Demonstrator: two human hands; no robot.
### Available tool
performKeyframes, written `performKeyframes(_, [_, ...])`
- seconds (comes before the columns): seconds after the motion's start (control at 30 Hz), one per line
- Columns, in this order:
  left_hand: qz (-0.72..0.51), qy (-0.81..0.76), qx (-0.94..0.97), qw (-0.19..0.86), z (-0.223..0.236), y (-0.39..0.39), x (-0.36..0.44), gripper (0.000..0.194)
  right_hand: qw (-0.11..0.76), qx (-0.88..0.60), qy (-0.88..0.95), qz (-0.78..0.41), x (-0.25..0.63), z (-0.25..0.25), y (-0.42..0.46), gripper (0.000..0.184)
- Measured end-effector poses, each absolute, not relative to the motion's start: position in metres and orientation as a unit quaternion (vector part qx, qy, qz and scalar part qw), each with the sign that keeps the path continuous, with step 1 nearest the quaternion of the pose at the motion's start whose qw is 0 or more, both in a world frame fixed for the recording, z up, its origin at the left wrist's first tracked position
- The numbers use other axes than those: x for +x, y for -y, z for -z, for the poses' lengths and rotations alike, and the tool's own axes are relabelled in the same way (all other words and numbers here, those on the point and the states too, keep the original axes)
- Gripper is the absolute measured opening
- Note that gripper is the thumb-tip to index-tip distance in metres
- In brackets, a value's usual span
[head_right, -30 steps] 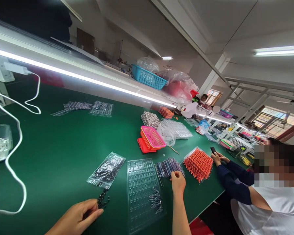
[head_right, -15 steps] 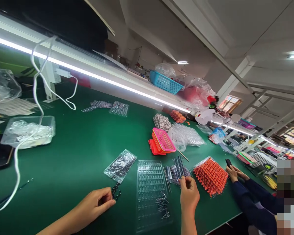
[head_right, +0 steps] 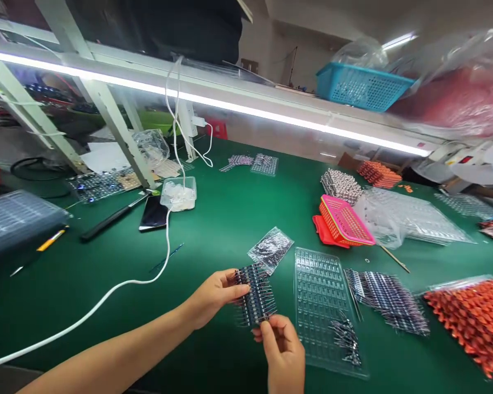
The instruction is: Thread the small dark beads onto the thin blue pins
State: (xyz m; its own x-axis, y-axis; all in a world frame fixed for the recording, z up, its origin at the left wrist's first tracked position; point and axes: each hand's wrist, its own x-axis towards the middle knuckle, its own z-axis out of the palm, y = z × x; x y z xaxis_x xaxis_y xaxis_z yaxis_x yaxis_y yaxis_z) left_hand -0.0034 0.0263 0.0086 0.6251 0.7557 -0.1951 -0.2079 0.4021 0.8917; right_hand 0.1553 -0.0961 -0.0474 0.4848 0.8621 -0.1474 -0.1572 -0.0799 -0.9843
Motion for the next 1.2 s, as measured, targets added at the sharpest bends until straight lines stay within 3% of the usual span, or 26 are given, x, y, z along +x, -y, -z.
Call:
performKeyframes(0.23, [-0.210,-0.277,0.554,0.757,-0.019,-0.018,-0.005,0.021,0.565,-0.604,0.394,-0.401,0.175,0.005,0.087,0.047])
performKeyframes(0.37, [-0.179,-0.294,0.622,0.703,-0.024,-0.013,0.001,0.016,0.504,-0.646,0.432,-0.377,0.166,-0.007,0.075,0.036])
performKeyframes(0.53, [-0.197,-0.287,0.610,0.711,-0.018,-0.018,0.001,0.018,0.504,-0.659,0.441,-0.342,0.162,0.000,0.066,0.033])
performKeyframes(0.8, [-0.232,-0.317,0.623,0.676,0.000,-0.019,-0.002,0.018,0.502,-0.645,0.442,-0.368,0.156,0.011,0.059,0.030])
performKeyframes(1.2, [-0.233,-0.313,0.595,0.703,0.004,-0.017,-0.002,0.024,0.503,-0.622,0.439,-0.409,0.161,0.023,0.063,0.029])
